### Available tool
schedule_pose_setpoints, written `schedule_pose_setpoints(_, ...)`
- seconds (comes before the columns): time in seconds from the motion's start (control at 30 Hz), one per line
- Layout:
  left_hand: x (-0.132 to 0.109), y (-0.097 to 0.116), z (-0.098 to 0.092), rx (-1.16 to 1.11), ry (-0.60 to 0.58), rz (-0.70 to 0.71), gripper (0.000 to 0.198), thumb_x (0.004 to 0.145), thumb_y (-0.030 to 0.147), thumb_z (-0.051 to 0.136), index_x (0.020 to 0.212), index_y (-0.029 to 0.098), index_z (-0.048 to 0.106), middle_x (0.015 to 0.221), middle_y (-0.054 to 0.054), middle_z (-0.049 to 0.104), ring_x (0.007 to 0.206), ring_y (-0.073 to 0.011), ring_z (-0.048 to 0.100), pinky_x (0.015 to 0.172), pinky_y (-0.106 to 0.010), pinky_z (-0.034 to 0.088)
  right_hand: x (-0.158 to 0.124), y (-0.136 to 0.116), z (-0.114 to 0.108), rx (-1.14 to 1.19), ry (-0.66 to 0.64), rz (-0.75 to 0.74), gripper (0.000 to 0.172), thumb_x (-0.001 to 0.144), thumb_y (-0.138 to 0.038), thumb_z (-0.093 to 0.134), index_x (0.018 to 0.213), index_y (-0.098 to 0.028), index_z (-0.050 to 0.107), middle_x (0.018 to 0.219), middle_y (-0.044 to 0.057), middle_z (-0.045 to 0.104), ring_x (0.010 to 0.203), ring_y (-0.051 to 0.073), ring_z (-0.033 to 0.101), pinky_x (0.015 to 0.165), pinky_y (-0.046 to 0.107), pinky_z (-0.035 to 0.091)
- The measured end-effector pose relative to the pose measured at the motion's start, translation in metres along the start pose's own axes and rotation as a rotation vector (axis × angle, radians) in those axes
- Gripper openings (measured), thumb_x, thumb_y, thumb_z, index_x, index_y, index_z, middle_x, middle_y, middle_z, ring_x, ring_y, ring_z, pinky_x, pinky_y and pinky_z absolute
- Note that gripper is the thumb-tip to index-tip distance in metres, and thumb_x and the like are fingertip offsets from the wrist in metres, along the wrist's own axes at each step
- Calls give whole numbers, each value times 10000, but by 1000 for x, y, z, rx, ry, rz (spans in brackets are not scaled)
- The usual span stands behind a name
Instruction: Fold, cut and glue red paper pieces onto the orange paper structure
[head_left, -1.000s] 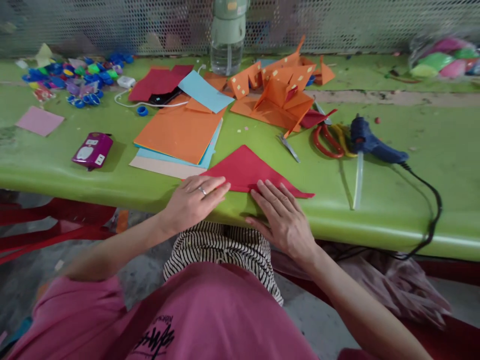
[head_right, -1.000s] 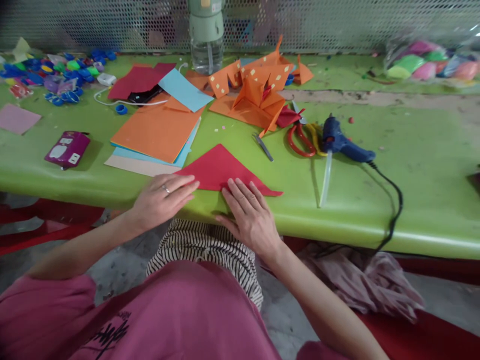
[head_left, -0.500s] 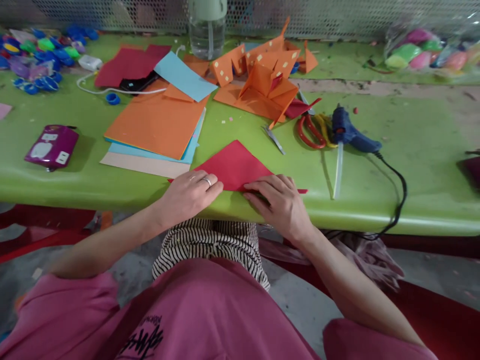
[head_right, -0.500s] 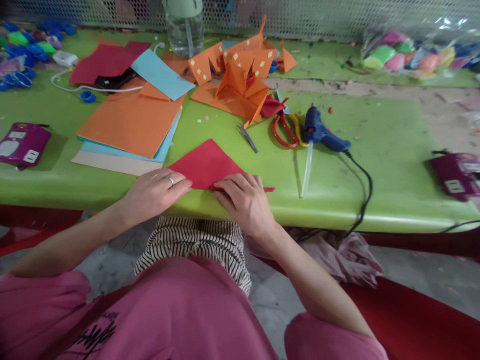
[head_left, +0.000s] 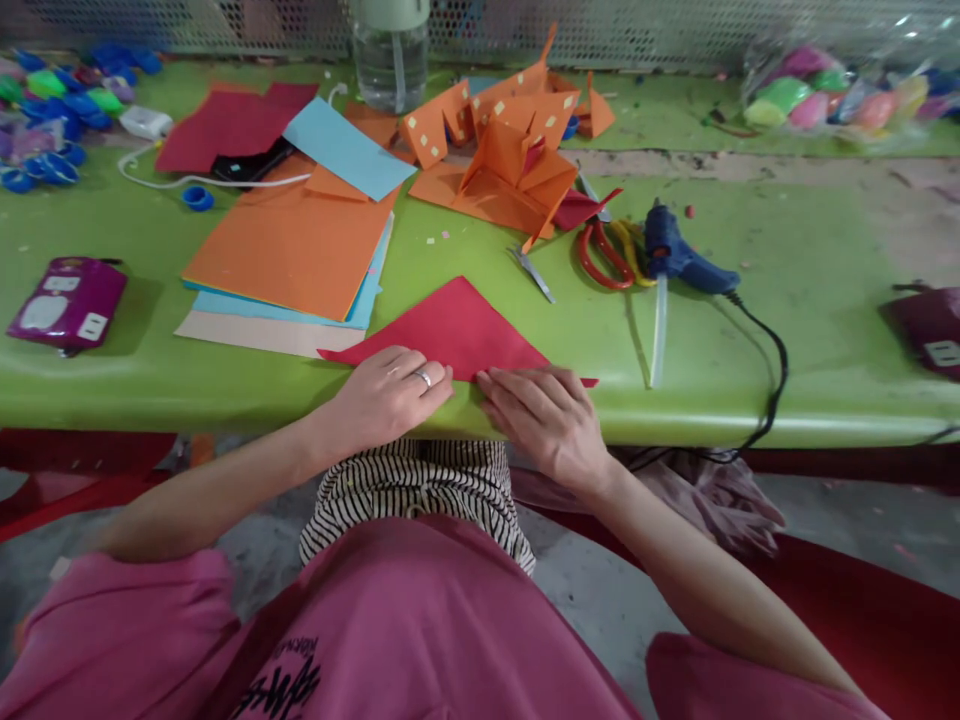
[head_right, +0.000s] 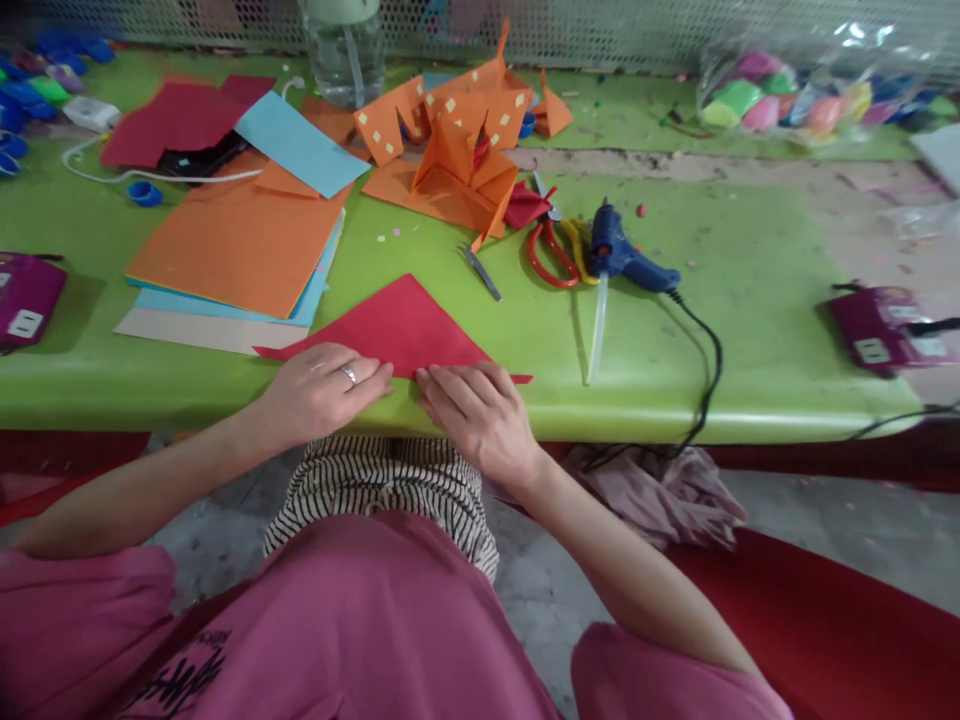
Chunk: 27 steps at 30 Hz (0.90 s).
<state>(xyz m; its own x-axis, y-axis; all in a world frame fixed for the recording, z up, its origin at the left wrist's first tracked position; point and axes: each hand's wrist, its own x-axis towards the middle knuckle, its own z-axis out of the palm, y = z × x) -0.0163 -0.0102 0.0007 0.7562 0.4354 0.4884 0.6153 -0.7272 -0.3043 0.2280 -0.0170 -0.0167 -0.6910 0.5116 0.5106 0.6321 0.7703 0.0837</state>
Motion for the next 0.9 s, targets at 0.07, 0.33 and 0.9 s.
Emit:
schedule_pose_setpoints(0.07,-1,1,-2,-1,15,-1,169,1007,233,590,1010,111,707,824,-28,738,728,-151,644,702,-303,530,-13,-7,-5,-26,-27,70,395,987,-248,635,1378,-205,611,1196,62,780,1045,200,701,979,375,434)
schedule_pose_setpoints(0.33,-5,5,-6,6,-5,-18,270,980,306,646,1105,79,717,937,-49,774,760,-171,658,718,-330,531,-65,3,-30,-232,-49,279,508,1017,-295,550,1512,-203,484,1243,73,763,1083,231,714,1160,443,302)
schedule_pose_setpoints(0.9,-12,22,-3,-89,124,-71,169,937,238,701,1021,91,708,845,-33,753,743,-169,680,682,-322,542,-29,-12,-24,-234,169,172,427,904,-388,747,1287,-304,576,1097,36,734,1037,222,608,957,396,398)
